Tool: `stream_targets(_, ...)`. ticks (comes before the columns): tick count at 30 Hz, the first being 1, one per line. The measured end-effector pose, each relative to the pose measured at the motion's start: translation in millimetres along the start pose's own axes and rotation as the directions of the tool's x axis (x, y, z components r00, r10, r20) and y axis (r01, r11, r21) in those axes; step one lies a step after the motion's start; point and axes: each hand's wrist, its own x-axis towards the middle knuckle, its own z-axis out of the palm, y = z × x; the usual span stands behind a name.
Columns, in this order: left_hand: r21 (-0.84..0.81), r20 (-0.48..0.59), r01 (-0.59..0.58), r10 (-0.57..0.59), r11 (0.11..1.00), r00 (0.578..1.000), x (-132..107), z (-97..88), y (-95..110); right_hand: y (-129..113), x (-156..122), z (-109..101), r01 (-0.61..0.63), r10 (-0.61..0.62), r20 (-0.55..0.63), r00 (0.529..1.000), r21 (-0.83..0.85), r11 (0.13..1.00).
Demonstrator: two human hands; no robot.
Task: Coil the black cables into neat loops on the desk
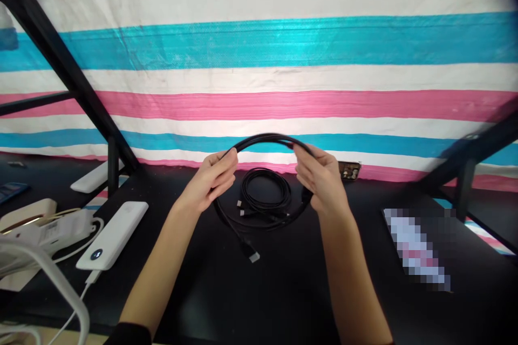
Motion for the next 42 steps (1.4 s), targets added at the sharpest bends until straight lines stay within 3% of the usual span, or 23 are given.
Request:
stream_targets(4,-0.004,-0.225,-0.105,0.101,0.995,0.969,5,17.3,-17,3,8,-6,0.014,0.005,-0.116,0.993,0.164,0.986)
stream_targets(7,-0.186,-0.347,-0.118,0.047,0.976,0.937,12,23.2,-27,1,7,-7,-0.014,0.023,-0.076,0.997,0.108,0.994)
stream_targets(10,-0.335,-0.287,-0.018,-0.084,0.942,0.954,16,12.0,-21,-3,5,-8,-0.068,0.07,0.054,0.996,-0.04,0.997)
stream_targets(12,-0.299,-0.22,0.075,-0.145,0.951,0.965,15,0.3,-12,-4,3,-9,-0.056,0.069,0.068,0.995,-0.175,0.983)
stream_targets(16,0.049,-0.099,0.234,-0.228,0.971,0.969,7,-6.7,-3,-3,-3,-4,0.086,-0.074,0.044,0.996,-0.452,0.888)
stream_targets(20,0.301,-0.014,0.271,-0.28,0.914,0.96,0,7.5,-10,-1,-12,11,0.329,-0.155,0.321,0.934,-0.609,0.721)
stream_targets(23,0.362,-0.005,0.209,-0.223,0.908,0.975,1,9.7,-13,0,-12,12,0.378,-0.136,0.409,0.902,-0.598,0.707)
stream_targets(27,0.256,-0.08,0.116,-0.098,0.96,0.992,2,-1.5,-7,1,-2,1,0.305,-0.166,0.304,0.938,-0.499,0.811)
stream_targets(31,0.124,-0.162,-0.041,0.061,0.991,0.985,1,-6.7,-1,3,2,0,0.172,-0.134,0.144,0.98,-0.287,0.943)
stream_targets(34,0.039,-0.09,-0.015,0.019,0.999,0.996,5,-2.7,-5,8,7,1,0.014,-0.011,0.024,1.0,-0.101,0.995)
stream_targets(36,-0.019,-0.063,0.04,-0.041,0.999,0.997,13,0.9,-16,17,16,-5,-0.055,0.056,-0.047,0.997,0.028,0.998)
stream_targets(38,-0.018,-0.152,0.067,-0.069,0.998,0.986,25,3.1,-34,33,28,-17,-0.08,0.09,-0.097,0.991,0.107,0.991)
stream_targets(40,0.139,-0.325,0.111,-0.061,0.984,0.944,37,2.7,-59,54,41,-32,-0.143,0.151,-0.094,0.984,0.089,0.986)
stream_targets(42,0.341,-0.407,0.241,-0.088,0.909,0.909,48,-0.7,-85,74,51,-46,-0.241,0.235,-0.108,0.966,-0.051,0.969)
